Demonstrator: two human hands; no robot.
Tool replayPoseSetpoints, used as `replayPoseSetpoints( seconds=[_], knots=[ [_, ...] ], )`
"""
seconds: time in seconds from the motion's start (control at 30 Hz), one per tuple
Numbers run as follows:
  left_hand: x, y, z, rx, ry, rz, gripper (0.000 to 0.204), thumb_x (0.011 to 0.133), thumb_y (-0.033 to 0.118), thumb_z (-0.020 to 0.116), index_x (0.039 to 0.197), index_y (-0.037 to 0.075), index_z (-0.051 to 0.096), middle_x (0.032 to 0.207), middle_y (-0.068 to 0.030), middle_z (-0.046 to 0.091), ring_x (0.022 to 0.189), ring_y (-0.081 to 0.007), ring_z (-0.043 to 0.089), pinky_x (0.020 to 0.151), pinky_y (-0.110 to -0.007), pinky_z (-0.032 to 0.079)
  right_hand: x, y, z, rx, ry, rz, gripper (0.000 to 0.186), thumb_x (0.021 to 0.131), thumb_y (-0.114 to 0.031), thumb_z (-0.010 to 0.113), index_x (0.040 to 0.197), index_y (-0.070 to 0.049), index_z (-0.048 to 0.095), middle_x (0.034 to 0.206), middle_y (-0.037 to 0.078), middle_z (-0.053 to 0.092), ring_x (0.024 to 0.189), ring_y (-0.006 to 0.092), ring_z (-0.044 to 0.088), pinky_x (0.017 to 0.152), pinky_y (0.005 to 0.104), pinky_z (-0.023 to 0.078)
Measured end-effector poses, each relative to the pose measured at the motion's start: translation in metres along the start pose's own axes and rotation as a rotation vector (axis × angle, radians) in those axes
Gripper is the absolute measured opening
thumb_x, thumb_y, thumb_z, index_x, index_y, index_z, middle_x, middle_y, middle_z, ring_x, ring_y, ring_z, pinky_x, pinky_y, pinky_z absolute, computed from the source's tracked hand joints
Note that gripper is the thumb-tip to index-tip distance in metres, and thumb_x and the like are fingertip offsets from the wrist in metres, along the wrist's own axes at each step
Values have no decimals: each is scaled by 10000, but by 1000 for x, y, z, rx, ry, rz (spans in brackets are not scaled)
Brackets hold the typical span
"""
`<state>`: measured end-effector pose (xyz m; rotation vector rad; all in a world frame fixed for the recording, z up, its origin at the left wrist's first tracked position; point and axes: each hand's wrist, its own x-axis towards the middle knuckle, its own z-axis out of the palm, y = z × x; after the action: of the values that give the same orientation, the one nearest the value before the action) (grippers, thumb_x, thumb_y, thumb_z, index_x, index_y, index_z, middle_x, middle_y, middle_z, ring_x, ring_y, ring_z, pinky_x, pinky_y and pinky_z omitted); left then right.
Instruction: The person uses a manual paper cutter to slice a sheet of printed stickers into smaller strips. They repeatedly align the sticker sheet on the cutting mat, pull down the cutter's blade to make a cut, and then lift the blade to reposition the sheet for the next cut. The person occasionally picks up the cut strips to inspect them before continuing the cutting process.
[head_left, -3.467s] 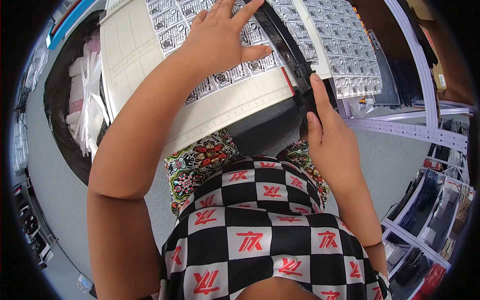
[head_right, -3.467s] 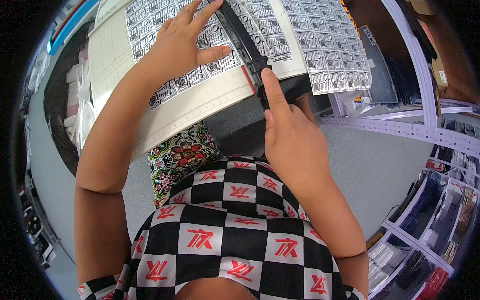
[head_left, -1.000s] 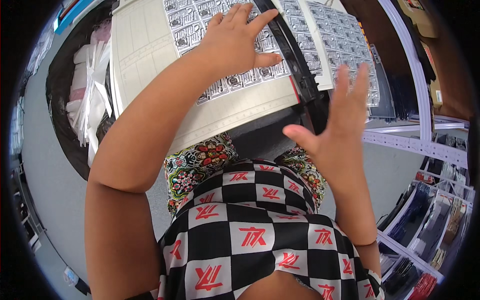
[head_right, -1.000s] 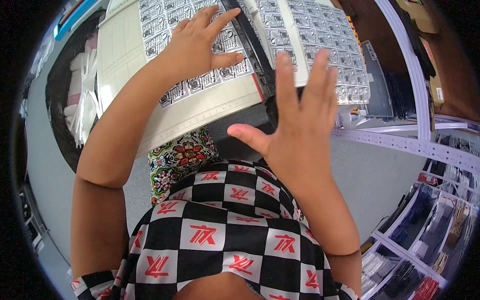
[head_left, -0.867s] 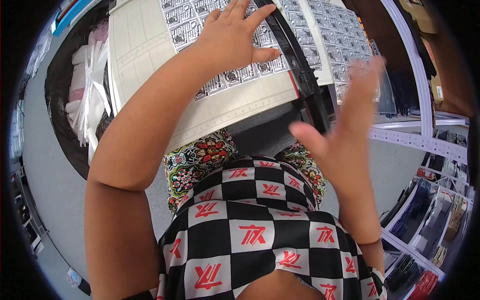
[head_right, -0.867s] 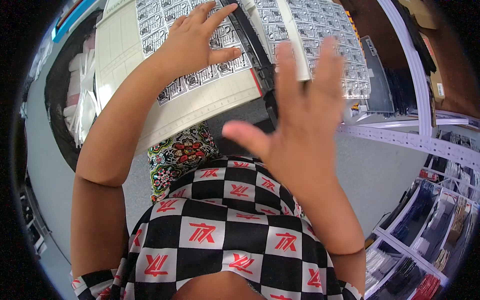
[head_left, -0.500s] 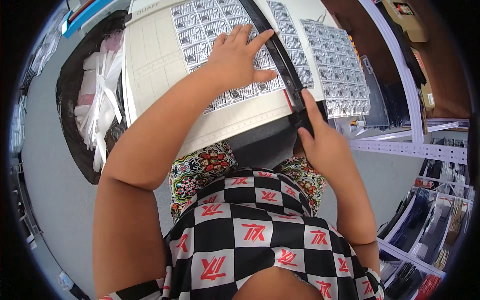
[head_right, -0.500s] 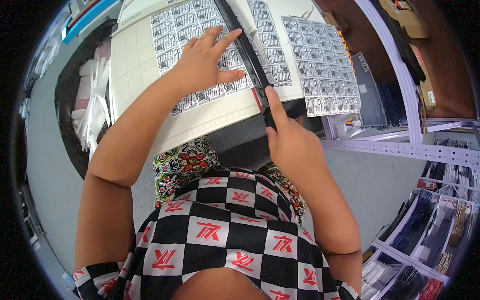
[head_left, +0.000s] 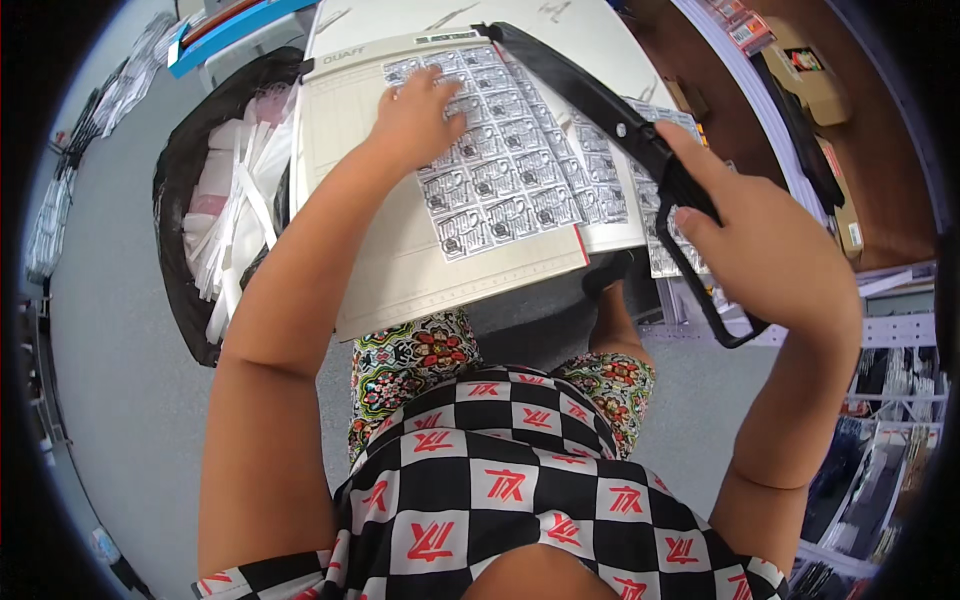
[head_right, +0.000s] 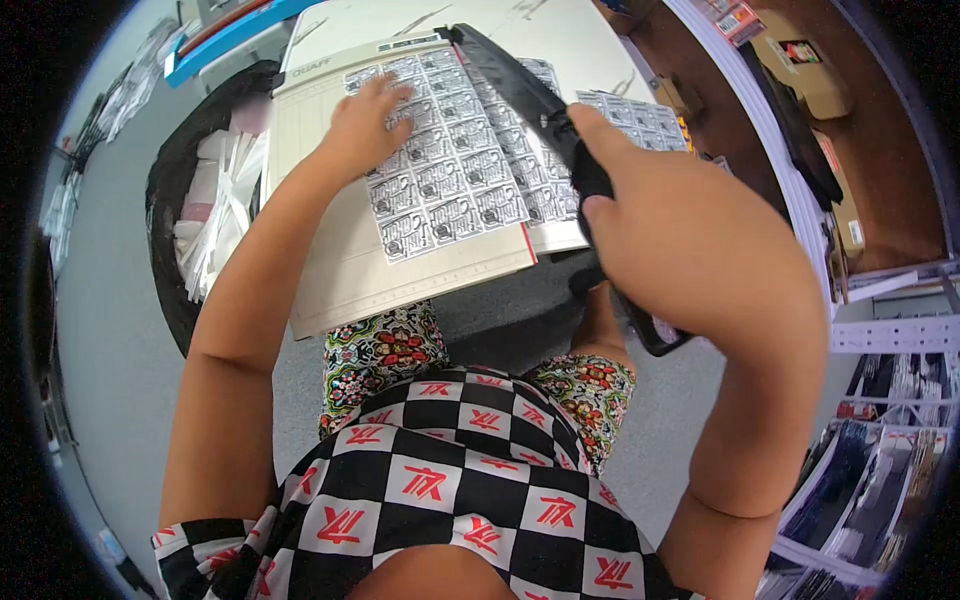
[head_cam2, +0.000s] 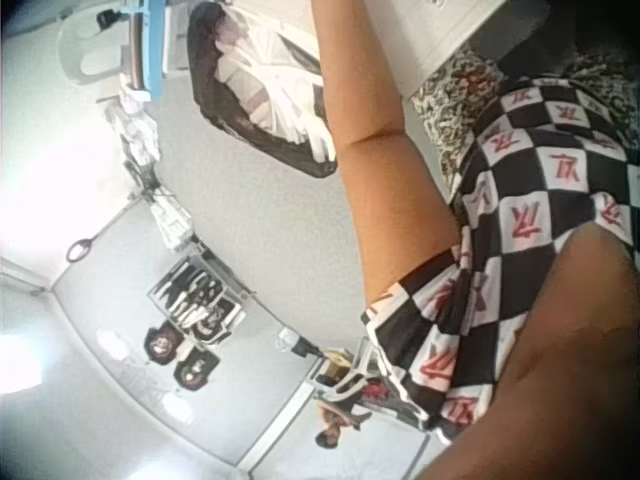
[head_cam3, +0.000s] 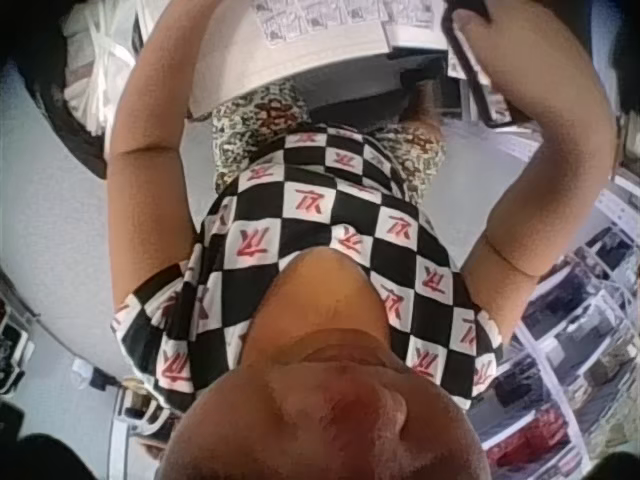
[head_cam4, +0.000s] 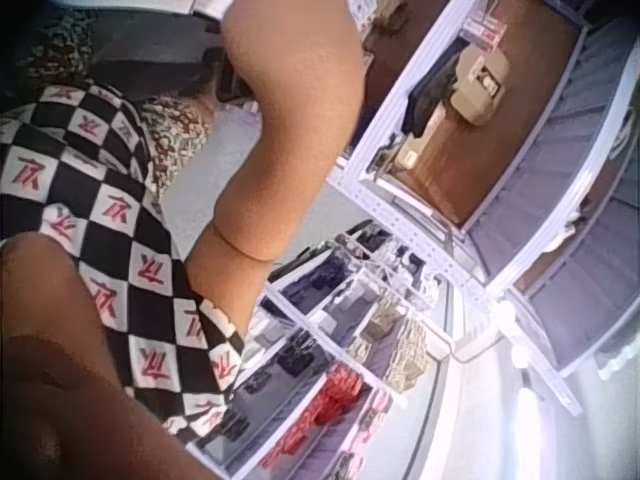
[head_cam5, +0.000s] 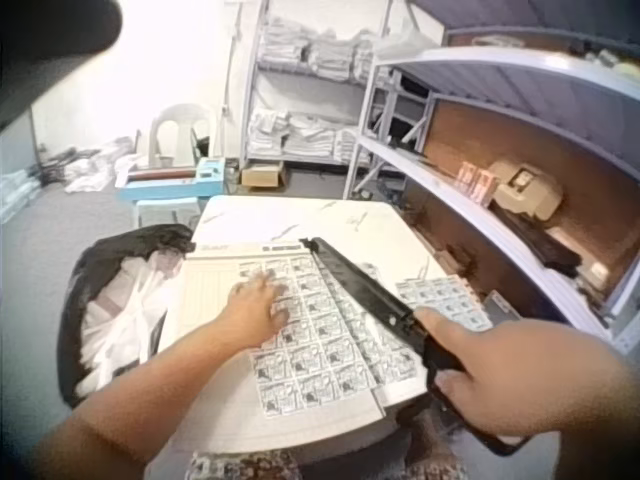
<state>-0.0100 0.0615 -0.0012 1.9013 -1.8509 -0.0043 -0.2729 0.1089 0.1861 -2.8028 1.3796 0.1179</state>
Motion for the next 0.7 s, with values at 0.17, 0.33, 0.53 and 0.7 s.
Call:
replayPoseSetpoints(
  seconds=[0.17, 0.33, 0.53, 0.7],
  knots=[
    [5, 5, 16, 121, -67, 62, 409, 822, 341, 482, 1188, 159, 476, 1280, -78, 396, 1211, -217, 345, 984, -489, 240, 16, -23, -31, 116, -193, 256, 556, 786, -87, 484, 1312, -198, 340, 501, 63, 448, 397, 115, 456, 410, 285, 377],
    [19, 6, 27, 128, -37, 53, 433, 830, 365, 445, 1212, 160, 458, 1302, -64, 384, 1242, -228, 305, 998, -488, 221, 8, -4, -5, 32, -20, 68, 565, 785, -79, 485, 1317, -192, 329, 516, 79, 457, 400, 129, 424, 441, 290, 381],
    [18, 5, 36, 105, 75, 3, 421, 848, 354, 406, 1227, 176, 446, 1329, -49, 368, 1260, -235, 282, 1014, -481, 204, -2, -16, 12, 45, -41, 127, 566, 786, -62, 471, 1319, -169, 318, 611, 165, 512, 512, 261, 493, 554, 339, 393],
    [20, 9, 33, 161, 9, -29, 411, 848, 319, 383, 1231, 181, 443, 1331, -47, 366, 1262, -240, 279, 1017, -476, 204, -4, -24, 16, 78, -134, 245, 570, 789, -57, 481, 1319, -175, 304, 691, 216, 548, 632, 367, 533, 598, 374, 403]
  ],
)
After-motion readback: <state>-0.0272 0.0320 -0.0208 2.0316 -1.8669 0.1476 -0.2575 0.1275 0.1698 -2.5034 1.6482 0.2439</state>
